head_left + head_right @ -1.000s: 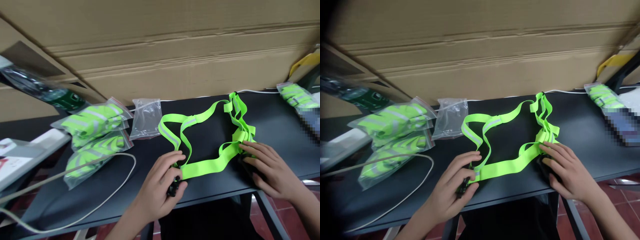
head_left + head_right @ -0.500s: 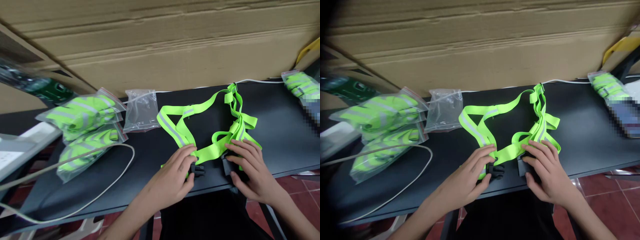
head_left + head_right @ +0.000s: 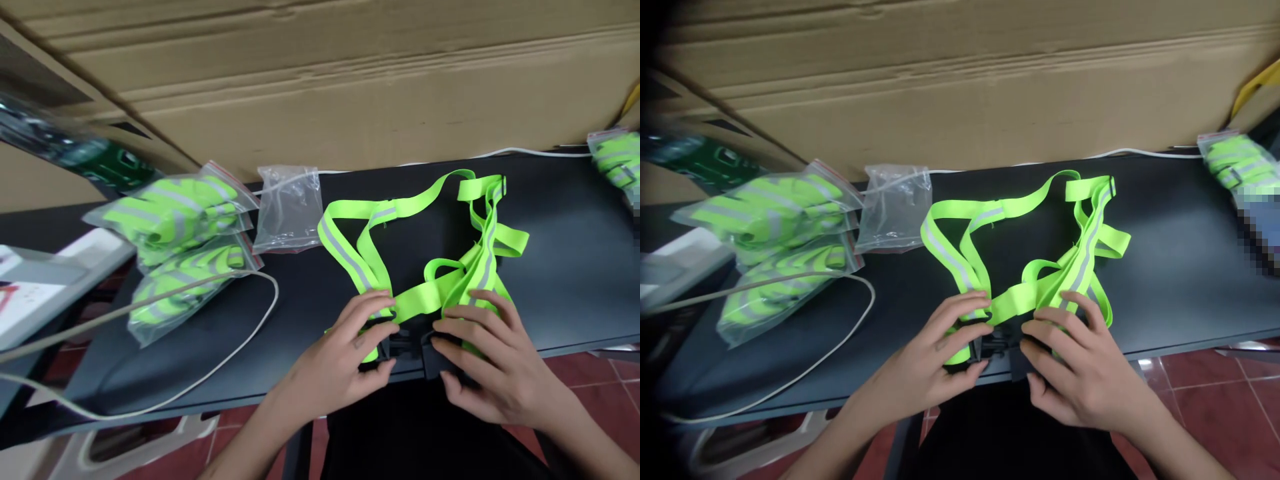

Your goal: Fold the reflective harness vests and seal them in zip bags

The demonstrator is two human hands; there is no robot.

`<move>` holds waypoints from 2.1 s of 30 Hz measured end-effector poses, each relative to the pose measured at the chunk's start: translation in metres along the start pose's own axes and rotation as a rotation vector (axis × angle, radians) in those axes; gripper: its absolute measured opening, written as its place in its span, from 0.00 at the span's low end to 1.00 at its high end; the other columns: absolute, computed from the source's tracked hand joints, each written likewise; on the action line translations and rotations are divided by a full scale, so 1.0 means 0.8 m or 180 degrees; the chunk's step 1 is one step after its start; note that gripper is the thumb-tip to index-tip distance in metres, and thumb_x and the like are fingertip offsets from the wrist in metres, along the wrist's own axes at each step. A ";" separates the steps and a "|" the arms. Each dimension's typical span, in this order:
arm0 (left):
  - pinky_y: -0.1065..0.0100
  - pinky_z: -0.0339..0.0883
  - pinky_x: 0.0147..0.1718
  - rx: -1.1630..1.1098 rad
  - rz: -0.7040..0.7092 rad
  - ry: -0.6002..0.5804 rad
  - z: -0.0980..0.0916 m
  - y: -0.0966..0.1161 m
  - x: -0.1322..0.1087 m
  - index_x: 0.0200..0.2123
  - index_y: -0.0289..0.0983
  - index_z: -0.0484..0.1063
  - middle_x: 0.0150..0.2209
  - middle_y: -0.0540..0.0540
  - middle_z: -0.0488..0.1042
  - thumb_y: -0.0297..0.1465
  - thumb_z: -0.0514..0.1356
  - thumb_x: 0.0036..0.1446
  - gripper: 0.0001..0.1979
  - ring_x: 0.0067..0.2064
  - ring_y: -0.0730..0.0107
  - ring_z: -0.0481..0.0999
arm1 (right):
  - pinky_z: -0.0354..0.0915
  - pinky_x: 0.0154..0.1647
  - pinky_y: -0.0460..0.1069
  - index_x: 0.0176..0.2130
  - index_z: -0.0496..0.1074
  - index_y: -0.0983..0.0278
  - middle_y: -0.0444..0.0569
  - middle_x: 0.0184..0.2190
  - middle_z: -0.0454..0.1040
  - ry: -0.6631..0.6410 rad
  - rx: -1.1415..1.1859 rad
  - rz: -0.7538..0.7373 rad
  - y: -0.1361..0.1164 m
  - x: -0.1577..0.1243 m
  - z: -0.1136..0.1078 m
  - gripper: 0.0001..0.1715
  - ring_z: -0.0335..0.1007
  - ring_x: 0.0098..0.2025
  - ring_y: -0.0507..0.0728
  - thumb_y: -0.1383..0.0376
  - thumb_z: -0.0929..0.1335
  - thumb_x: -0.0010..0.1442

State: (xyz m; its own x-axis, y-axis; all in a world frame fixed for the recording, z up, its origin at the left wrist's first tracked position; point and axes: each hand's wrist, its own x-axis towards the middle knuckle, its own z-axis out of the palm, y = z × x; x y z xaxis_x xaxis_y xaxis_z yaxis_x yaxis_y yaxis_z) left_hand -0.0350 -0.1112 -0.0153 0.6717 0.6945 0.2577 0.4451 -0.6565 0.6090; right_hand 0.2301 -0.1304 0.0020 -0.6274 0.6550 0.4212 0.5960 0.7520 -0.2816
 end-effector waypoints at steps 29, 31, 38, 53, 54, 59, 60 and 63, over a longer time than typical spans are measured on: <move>0.43 0.54 0.69 -0.0367 -0.0240 -0.0380 0.014 0.026 -0.001 0.57 0.34 0.48 0.71 0.26 0.45 0.20 0.54 0.55 0.27 0.75 0.49 0.37 | 0.64 0.61 0.56 0.50 0.72 0.71 0.53 0.45 0.77 -0.0246 0.1071 0.0106 -0.012 0.028 0.026 0.12 0.68 0.53 0.57 0.70 0.68 0.66; 0.35 0.48 0.68 -0.0347 -0.0208 -0.0364 0.016 0.030 0.000 0.57 0.34 0.45 0.71 0.23 0.38 0.19 0.54 0.48 0.33 0.75 0.44 0.35 | 0.66 0.59 0.55 0.51 0.71 0.72 0.54 0.46 0.77 -0.0292 0.1150 0.0202 -0.018 0.031 0.031 0.12 0.67 0.54 0.59 0.70 0.66 0.68; 0.34 0.44 0.69 -0.0498 -0.0491 -0.0457 0.013 0.036 0.005 0.57 0.37 0.46 0.72 0.27 0.38 0.23 0.57 0.48 0.34 0.75 0.45 0.38 | 0.68 0.58 0.58 0.48 0.73 0.72 0.56 0.46 0.76 -0.0354 0.0899 0.0172 -0.025 0.034 0.040 0.11 0.65 0.58 0.62 0.72 0.65 0.68; 0.55 0.72 0.43 0.0944 -0.0756 -0.0925 -0.023 -0.005 0.133 0.50 0.33 0.71 0.41 0.41 0.79 0.39 0.59 0.65 0.17 0.44 0.52 0.79 | 0.66 0.56 0.64 0.49 0.67 0.62 0.62 0.61 0.65 0.0141 -0.0195 0.1322 0.059 0.018 -0.002 0.13 0.64 0.62 0.69 0.63 0.66 0.64; 0.56 0.72 0.39 0.1128 -0.0771 -0.1123 -0.019 -0.006 0.139 0.44 0.34 0.73 0.35 0.42 0.79 0.38 0.58 0.64 0.14 0.39 0.53 0.80 | 0.67 0.55 0.62 0.48 0.67 0.62 0.61 0.61 0.65 0.0229 -0.0051 0.1307 0.058 0.014 -0.001 0.12 0.65 0.61 0.68 0.65 0.66 0.64; 0.67 0.55 0.21 0.1507 -0.0970 -0.1019 -0.014 -0.006 0.148 0.23 0.38 0.69 0.18 0.51 0.66 0.31 0.55 0.62 0.14 0.21 0.66 0.70 | 0.68 0.52 0.59 0.47 0.68 0.60 0.57 0.59 0.67 0.0502 -0.0064 0.1441 0.055 -0.010 -0.014 0.11 0.69 0.57 0.65 0.67 0.66 0.64; 0.68 0.51 0.20 0.1567 -0.0997 -0.0804 -0.014 -0.006 0.148 0.23 0.38 0.69 0.17 0.52 0.64 0.30 0.55 0.60 0.13 0.20 0.68 0.68 | 0.68 0.52 0.60 0.45 0.68 0.60 0.57 0.59 0.68 0.0441 -0.0079 0.1466 0.056 -0.015 -0.018 0.08 0.69 0.56 0.65 0.66 0.66 0.64; 0.68 0.44 0.19 0.1815 -0.0934 0.0039 -0.015 -0.009 0.145 0.23 0.38 0.68 0.18 0.53 0.62 0.27 0.55 0.57 0.10 0.20 0.71 0.64 | 0.67 0.50 0.61 0.40 0.68 0.60 0.56 0.57 0.69 0.0179 -0.0002 0.1601 0.060 -0.028 -0.026 0.03 0.70 0.55 0.66 0.63 0.64 0.66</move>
State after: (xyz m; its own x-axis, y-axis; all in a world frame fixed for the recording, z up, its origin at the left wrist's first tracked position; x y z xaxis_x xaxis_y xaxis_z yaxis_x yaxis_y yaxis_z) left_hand 0.0327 -0.0227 0.0195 0.4688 0.8702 0.1514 0.8567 -0.4897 0.1618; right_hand 0.2832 -0.1106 -0.0032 -0.2345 0.9311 0.2793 0.8179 0.3442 -0.4611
